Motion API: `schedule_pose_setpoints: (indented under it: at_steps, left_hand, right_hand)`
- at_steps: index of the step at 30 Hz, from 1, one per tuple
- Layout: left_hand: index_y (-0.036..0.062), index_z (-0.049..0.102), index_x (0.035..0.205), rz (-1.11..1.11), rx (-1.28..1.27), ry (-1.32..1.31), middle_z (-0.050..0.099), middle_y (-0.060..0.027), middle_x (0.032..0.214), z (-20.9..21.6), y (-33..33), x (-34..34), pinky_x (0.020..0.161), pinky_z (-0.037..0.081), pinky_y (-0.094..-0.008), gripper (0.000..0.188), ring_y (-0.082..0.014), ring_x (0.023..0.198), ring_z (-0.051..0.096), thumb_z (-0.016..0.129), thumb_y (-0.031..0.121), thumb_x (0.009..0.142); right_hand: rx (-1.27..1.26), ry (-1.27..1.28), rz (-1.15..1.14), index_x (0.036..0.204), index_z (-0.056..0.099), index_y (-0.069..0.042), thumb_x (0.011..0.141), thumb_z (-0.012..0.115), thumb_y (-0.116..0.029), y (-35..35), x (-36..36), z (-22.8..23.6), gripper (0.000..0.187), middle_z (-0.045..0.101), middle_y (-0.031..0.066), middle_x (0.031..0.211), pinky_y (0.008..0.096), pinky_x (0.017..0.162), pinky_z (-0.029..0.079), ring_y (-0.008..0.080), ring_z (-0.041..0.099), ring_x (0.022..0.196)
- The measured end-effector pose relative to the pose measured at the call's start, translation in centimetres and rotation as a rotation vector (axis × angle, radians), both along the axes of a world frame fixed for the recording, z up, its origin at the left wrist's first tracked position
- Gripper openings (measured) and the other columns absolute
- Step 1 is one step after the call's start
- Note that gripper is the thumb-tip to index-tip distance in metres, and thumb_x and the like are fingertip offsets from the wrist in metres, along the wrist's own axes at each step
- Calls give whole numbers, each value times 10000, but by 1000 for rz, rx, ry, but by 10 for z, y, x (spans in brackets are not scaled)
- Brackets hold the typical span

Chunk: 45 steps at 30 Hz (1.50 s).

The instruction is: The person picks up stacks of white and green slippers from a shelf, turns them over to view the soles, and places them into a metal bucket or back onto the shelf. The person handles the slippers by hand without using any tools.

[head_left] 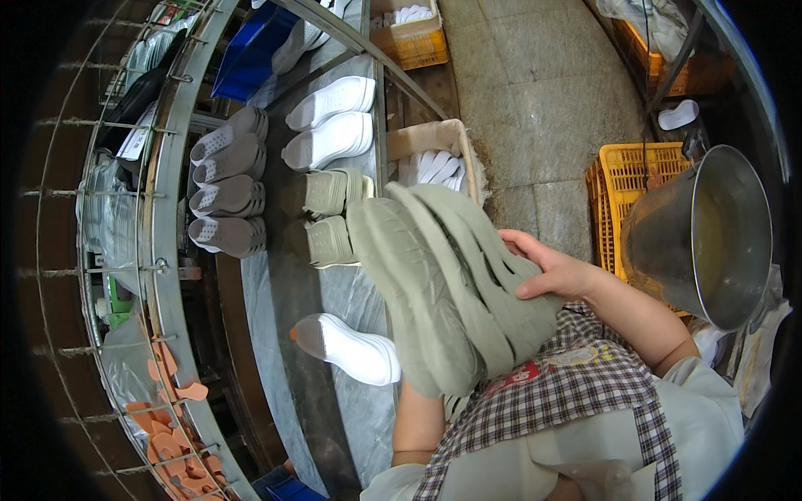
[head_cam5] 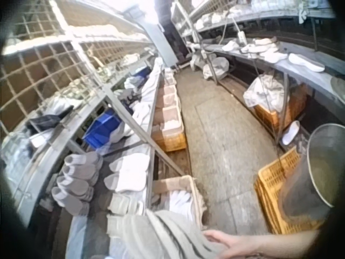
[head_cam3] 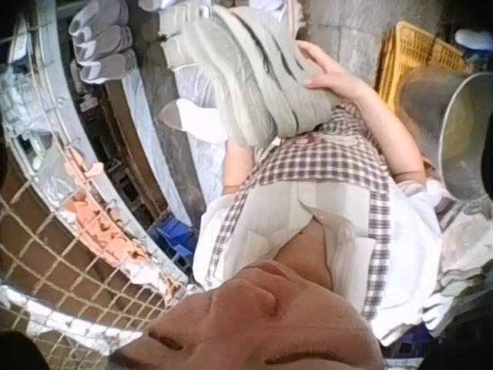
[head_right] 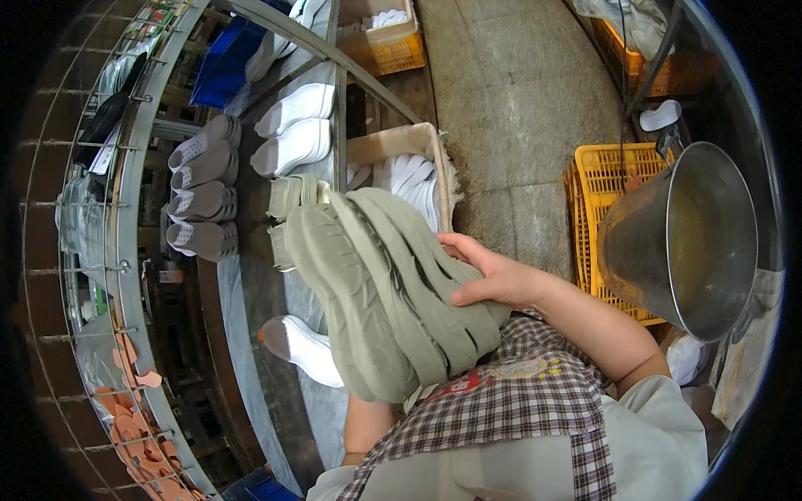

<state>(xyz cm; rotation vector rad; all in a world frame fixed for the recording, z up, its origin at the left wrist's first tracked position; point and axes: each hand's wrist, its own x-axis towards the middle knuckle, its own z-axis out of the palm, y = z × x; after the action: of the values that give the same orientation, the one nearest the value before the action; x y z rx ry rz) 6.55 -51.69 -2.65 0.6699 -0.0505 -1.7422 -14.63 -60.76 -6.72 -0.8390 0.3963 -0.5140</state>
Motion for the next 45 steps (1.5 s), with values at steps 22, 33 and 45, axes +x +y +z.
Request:
schedule_pose_setpoints:
  at_steps: [22,33,45]
  left_hand:
    - [-10,397,1284,142,-19,-429,555,-145,1183,-3,19,24,891,479,-380,571,-268,1034,578,621,309,866]
    - [104,417,1330,549,-356,-469,537,-55,1244,26,-9,171,952,433,-363,482,-208,1104,544,444,383,938]
    - [119,558,1177,544,466,-402,575,-36,1198,-21,-64,232,892,464,-404,370,-191,1073,551,437,381,946]
  right_hand:
    - [-107,368,-28,1398,215,18,748,626,-103,-25,47,8,778,476,208,1239,339,962,398,244,518,1107]
    - [-24,129,168,1071,589,-43,771,587,-462,-199,197,118,516,630,115,1023,345,794,487,220,619,845]
    - [-205,568,563,1204,556,-154,800,542,-541,-241,356,80,560,510,72,1304,475,949,383,242,482,1178]
